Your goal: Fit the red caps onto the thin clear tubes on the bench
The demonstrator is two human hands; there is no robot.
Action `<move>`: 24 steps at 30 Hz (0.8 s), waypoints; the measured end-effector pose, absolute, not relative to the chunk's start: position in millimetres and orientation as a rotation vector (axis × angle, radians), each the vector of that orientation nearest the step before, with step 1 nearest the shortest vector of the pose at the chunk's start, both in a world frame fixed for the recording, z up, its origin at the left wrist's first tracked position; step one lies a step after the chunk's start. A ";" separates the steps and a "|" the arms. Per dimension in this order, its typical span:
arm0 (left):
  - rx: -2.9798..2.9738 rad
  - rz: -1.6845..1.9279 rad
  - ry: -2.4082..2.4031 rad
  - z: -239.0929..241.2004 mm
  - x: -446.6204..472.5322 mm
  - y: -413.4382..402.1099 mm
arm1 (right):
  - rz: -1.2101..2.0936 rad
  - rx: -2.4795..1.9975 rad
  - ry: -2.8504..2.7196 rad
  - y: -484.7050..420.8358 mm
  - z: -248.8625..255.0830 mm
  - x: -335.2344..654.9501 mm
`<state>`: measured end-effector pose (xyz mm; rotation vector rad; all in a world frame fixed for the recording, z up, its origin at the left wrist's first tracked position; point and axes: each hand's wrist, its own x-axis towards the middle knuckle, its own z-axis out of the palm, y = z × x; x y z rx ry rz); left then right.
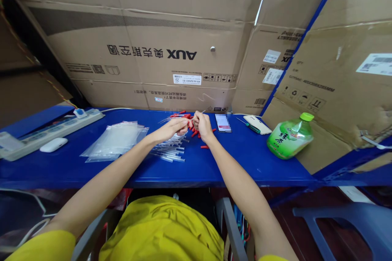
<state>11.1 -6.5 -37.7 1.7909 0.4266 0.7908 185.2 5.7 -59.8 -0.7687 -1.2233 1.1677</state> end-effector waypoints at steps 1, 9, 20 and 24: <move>1.785 0.774 0.407 -36.0 9.7 -7.4 | 1.206 -0.738 -1.208 4.3 -58.4 184.0; 1.724 0.779 0.352 -34.8 4.6 -10.6 | 1.485 -0.564 -1.064 -5.5 -51.5 176.1; 1.725 0.790 0.332 -33.5 3.4 -13.2 | 1.601 -0.576 -1.017 -8.8 -45.7 173.4; 1.808 0.783 0.405 -32.7 3.0 -10.7 | 1.266 -0.623 -1.154 -5.6 -47.0 178.3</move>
